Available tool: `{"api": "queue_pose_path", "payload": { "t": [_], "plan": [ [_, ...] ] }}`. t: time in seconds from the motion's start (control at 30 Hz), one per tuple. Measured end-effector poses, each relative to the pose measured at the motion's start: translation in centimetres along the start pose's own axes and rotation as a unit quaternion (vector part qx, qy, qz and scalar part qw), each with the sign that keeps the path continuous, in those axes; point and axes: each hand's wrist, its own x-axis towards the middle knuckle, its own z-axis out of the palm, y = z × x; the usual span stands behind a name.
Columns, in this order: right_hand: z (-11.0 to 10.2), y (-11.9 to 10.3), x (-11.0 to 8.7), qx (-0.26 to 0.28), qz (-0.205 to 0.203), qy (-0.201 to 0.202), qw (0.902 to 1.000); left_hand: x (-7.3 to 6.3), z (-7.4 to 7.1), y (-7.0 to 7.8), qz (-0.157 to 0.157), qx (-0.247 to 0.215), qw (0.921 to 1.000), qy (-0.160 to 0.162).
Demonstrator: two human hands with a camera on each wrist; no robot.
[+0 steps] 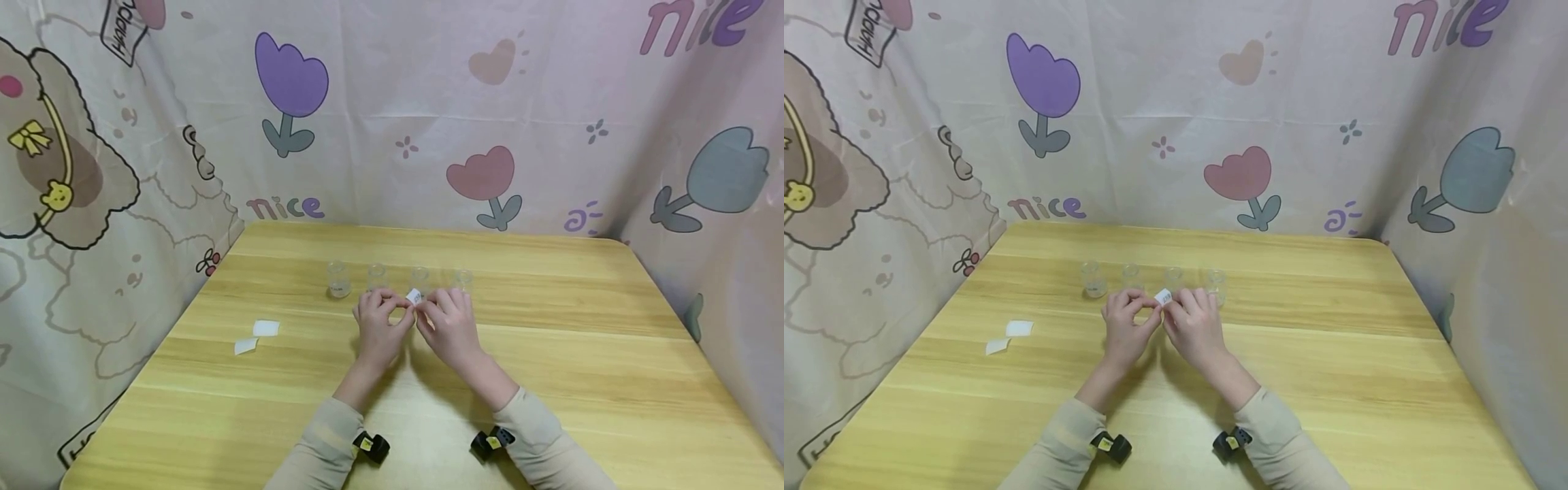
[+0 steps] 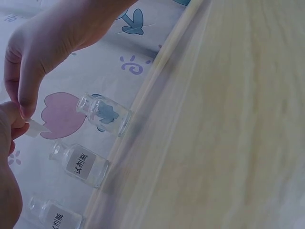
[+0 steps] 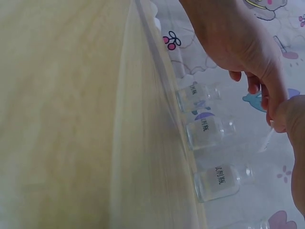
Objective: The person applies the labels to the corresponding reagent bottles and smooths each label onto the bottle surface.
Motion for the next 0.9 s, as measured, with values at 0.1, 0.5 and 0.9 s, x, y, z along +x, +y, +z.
{"api": "queue_pose_path", "payload": {
  "t": [0.1, 0.5, 0.9],
  "plan": [
    [-0.04, 0.0, -0.05, -0.006, 0.006, -0.004, 1.0, -0.02, -0.06, 0.01, 0.0, 0.0, 1.0, -0.001],
    [-0.04, 0.21, -0.19, -0.032, 0.027, 0.01, 0.9991, -0.01, -0.42, 0.28, -0.017, 0.032, 0.9993, 0.007],
    [0.0, 0.44, -0.23, -0.053, 0.048, 0.033, 0.9969, 0.18, -0.66, 0.08, -0.026, 0.08, 0.9963, 0.018]
  ]
}}
